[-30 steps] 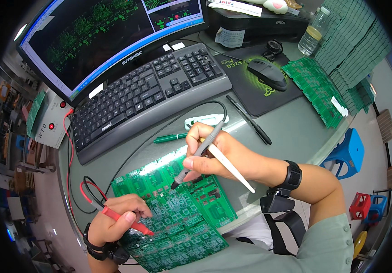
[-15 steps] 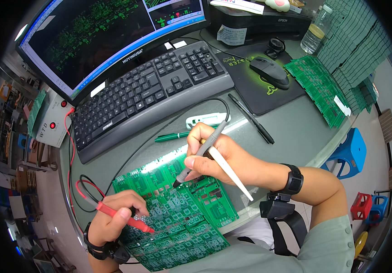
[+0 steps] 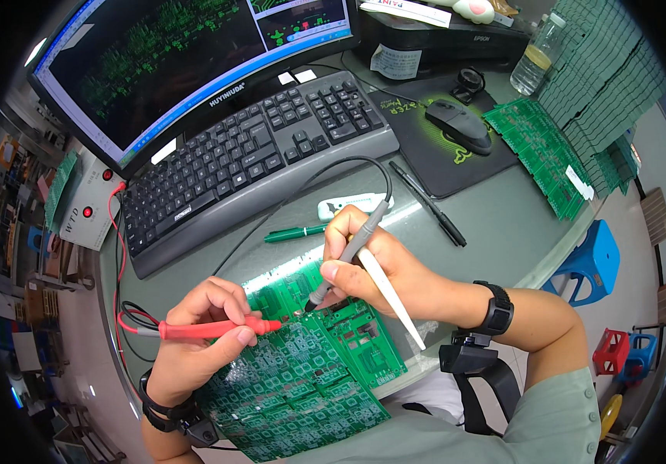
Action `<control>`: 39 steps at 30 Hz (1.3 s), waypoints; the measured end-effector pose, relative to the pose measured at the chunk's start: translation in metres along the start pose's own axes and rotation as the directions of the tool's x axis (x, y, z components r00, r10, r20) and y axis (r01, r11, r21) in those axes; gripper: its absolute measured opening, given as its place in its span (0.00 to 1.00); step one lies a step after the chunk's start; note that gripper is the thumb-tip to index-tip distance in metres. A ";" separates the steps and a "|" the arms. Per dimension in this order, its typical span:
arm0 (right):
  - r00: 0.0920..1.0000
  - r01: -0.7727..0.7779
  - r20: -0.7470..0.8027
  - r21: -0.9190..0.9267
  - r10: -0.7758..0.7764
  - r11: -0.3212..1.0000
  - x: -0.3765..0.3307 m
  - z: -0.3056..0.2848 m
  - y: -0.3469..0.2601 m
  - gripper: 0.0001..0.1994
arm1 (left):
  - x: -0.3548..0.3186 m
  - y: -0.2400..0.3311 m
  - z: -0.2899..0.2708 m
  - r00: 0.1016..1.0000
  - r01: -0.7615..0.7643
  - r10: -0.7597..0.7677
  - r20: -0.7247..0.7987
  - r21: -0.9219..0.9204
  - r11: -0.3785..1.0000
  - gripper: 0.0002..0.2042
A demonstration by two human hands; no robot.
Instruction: Inspecting and probing a printed circuit board at an electronics workstation.
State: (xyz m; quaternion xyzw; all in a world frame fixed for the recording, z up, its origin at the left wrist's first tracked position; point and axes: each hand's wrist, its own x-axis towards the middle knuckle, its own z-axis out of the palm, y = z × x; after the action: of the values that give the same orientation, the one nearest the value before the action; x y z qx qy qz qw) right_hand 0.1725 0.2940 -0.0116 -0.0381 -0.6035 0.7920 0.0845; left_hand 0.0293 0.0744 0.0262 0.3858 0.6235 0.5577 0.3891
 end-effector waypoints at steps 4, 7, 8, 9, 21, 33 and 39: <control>1.000 0.025 -0.005 0.000 -0.025 1.000 0.001 0.000 0.001 0.12 | 0.002 -0.006 0.004 1.000 0.000 0.001 0.007 -0.099 0.995 0.10; 0.999 0.033 -0.003 -0.020 -0.033 0.999 0.000 0.000 0.001 0.12 | 0.003 -0.005 0.003 0.999 -0.026 0.024 0.027 0.079 0.997 0.11; 0.999 0.040 0.002 -0.034 -0.040 0.999 0.001 0.000 0.001 0.11 | 0.004 -0.005 0.003 0.999 -0.018 0.016 0.033 0.057 0.998 0.11; 0.999 0.047 0.007 -0.049 -0.047 0.998 0.001 0.000 0.001 0.11 | 0.004 -0.006 0.004 0.999 -0.013 0.012 0.031 0.051 0.999 0.11; 0.998 0.054 0.011 -0.058 -0.054 0.997 0.001 -0.001 0.003 0.12 | 0.007 -0.005 0.005 0.999 -0.016 0.013 0.050 0.073 0.997 0.12; 0.999 0.047 0.021 -0.066 -0.046 0.997 0.001 -0.001 0.003 0.12 | 0.007 -0.008 0.005 1.000 -0.012 0.010 0.029 0.073 0.997 0.12; 0.999 0.043 0.023 -0.072 -0.041 0.997 0.001 -0.001 0.003 0.12 | 0.008 -0.010 0.005 0.999 -0.026 0.025 0.026 0.046 0.999 0.12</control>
State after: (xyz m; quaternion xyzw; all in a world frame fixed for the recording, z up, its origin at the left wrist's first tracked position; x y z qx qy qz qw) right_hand 0.1711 0.2948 -0.0149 -0.0196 -0.6332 0.7681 0.0932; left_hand 0.0304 0.0827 0.0151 0.4099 0.6264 0.5429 0.3807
